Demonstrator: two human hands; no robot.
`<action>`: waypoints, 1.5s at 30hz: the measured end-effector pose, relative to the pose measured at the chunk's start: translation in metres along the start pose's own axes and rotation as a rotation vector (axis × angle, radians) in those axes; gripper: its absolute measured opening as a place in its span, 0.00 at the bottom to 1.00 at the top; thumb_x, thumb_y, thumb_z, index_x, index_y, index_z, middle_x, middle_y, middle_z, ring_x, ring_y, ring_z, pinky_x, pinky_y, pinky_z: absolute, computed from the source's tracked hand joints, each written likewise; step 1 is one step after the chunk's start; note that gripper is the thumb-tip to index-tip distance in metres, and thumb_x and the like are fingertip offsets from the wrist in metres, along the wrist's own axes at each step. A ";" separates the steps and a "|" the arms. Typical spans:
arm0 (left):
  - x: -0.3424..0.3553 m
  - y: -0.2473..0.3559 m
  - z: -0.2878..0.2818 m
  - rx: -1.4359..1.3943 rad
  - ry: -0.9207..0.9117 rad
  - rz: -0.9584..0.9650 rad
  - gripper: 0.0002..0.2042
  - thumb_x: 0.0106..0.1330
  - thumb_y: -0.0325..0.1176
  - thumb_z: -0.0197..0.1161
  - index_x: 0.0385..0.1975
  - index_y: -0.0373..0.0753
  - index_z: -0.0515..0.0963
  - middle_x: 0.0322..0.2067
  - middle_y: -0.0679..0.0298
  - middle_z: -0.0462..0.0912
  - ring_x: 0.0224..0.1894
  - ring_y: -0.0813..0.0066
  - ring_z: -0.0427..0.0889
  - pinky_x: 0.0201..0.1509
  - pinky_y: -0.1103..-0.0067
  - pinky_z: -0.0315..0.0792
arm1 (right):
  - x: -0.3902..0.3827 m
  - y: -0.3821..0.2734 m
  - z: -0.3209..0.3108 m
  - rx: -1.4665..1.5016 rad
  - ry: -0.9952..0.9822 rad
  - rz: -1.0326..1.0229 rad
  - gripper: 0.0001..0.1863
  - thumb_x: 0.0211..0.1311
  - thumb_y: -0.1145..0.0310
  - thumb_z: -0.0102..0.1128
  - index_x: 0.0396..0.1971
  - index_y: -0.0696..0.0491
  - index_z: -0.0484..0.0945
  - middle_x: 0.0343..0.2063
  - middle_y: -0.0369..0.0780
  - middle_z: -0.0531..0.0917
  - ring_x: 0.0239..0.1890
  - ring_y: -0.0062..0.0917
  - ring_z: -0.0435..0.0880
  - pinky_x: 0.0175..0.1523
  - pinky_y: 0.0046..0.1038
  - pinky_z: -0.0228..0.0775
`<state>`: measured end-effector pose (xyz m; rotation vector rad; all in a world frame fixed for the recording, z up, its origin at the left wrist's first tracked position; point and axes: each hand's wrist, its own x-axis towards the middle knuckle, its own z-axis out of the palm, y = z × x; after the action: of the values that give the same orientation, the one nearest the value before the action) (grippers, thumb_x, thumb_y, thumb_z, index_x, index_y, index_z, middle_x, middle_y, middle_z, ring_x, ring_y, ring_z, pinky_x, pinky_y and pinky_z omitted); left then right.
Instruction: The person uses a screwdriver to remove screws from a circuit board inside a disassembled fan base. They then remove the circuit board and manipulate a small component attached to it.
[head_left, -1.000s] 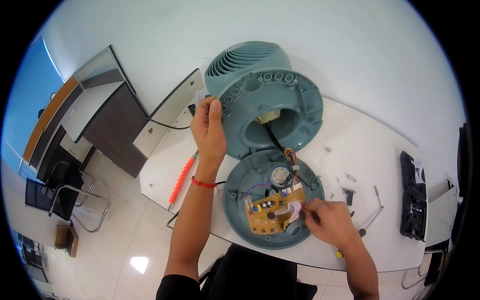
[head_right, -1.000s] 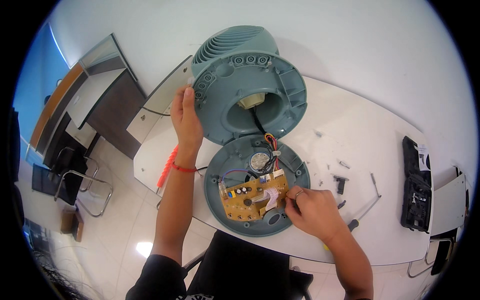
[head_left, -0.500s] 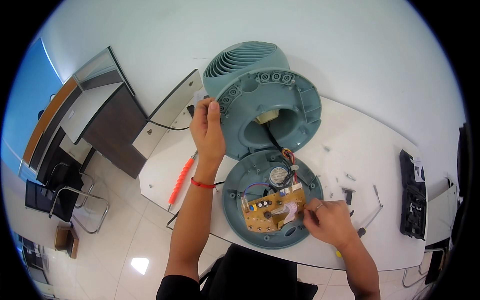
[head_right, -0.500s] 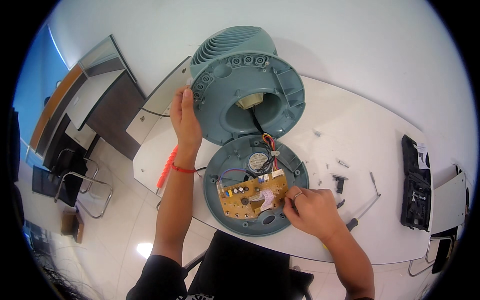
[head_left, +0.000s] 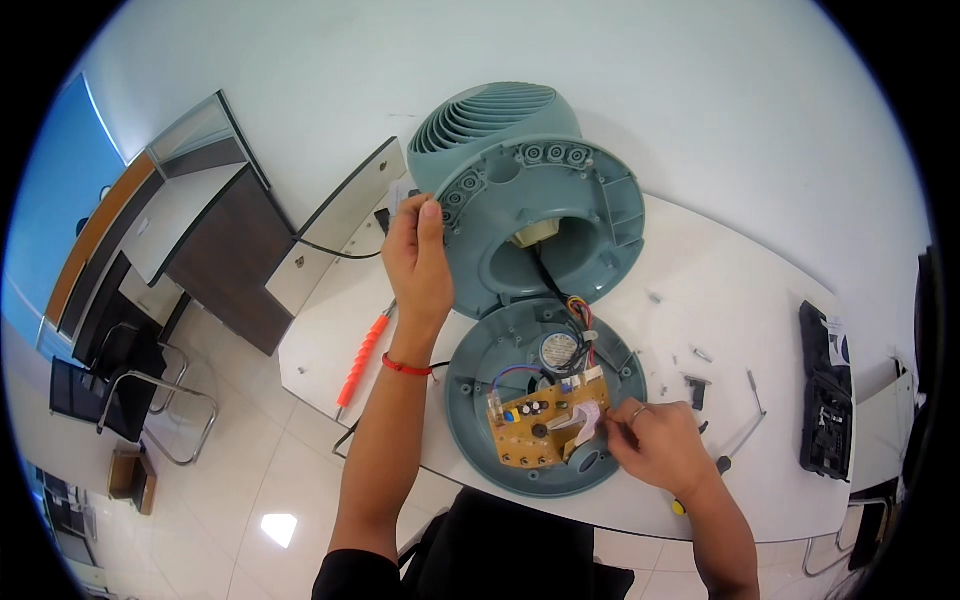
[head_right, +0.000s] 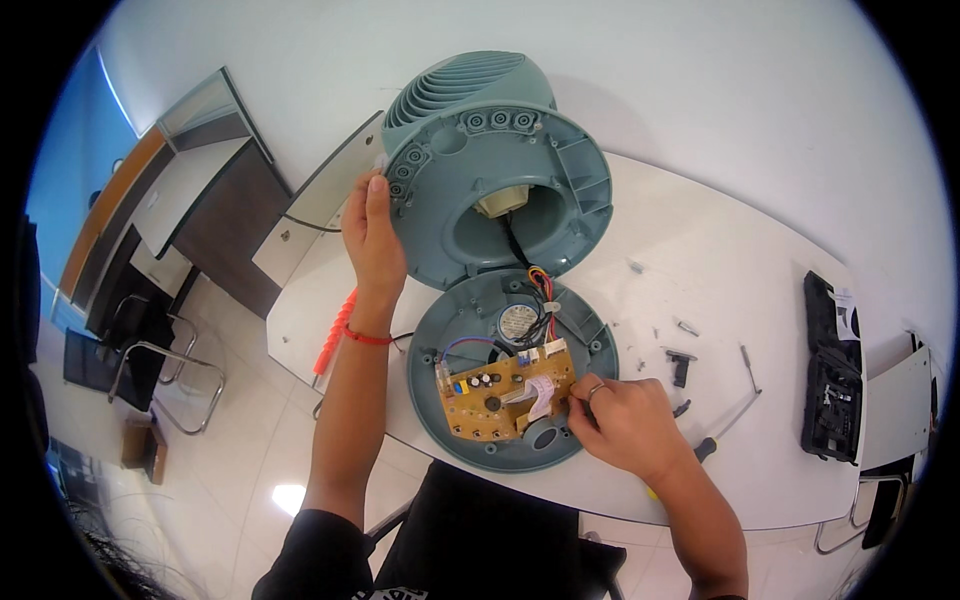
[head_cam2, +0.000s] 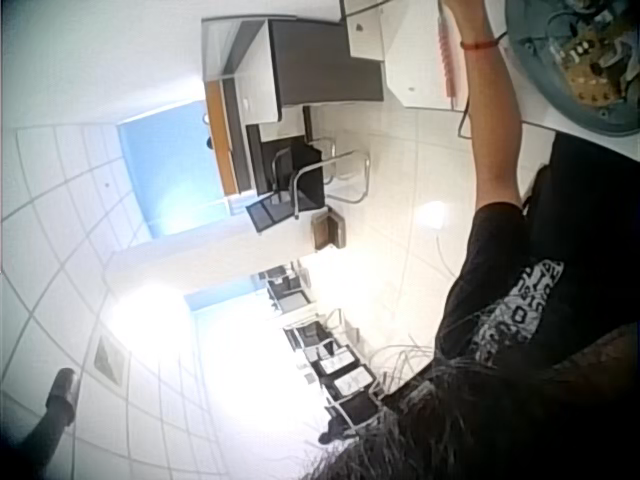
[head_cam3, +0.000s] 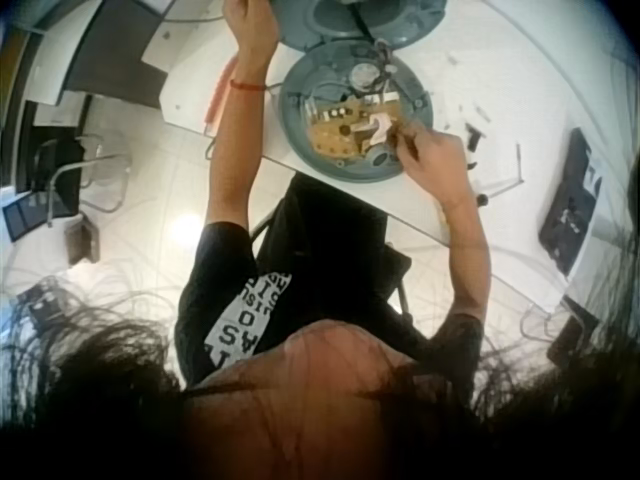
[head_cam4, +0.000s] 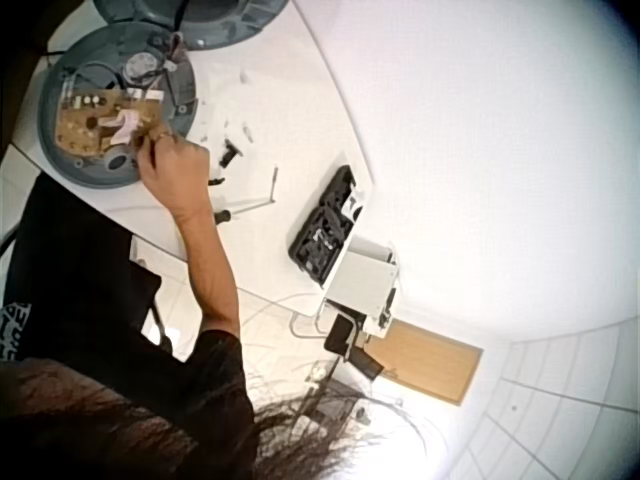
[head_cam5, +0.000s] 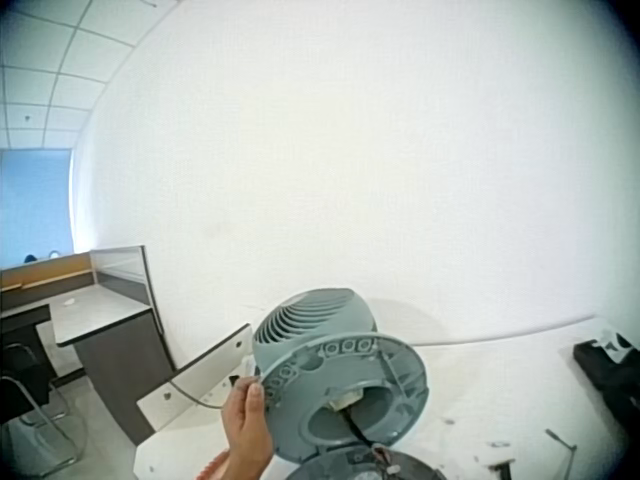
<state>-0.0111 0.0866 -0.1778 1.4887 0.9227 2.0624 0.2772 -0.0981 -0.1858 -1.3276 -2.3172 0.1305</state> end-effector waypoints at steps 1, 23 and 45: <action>0.000 0.000 0.000 0.001 0.004 -0.004 0.16 0.83 0.42 0.57 0.47 0.32 0.81 0.34 0.72 0.77 0.37 0.86 0.68 0.43 0.85 0.64 | 0.000 0.000 0.000 -0.003 0.001 -0.003 0.06 0.57 0.71 0.70 0.30 0.53 0.80 0.18 0.38 0.83 0.18 0.36 0.83 0.24 0.35 0.74; 0.000 -0.003 0.000 0.069 -0.010 0.042 0.18 0.84 0.44 0.55 0.47 0.32 0.79 0.34 0.71 0.76 0.37 0.85 0.68 0.42 0.84 0.64 | 0.002 0.001 0.000 0.013 -0.013 0.003 0.06 0.58 0.71 0.69 0.29 0.52 0.79 0.18 0.39 0.82 0.18 0.36 0.83 0.25 0.35 0.74; 0.000 -0.002 0.000 0.078 -0.017 0.055 0.18 0.84 0.44 0.54 0.47 0.31 0.78 0.33 0.70 0.76 0.35 0.84 0.68 0.40 0.83 0.64 | 0.002 0.001 -0.001 0.021 0.005 -0.017 0.05 0.57 0.71 0.70 0.29 0.53 0.81 0.18 0.39 0.83 0.18 0.37 0.83 0.25 0.35 0.75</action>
<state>-0.0110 0.0878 -0.1791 1.5862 0.9762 2.0704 0.2770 -0.0961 -0.1844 -1.2965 -2.3160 0.1458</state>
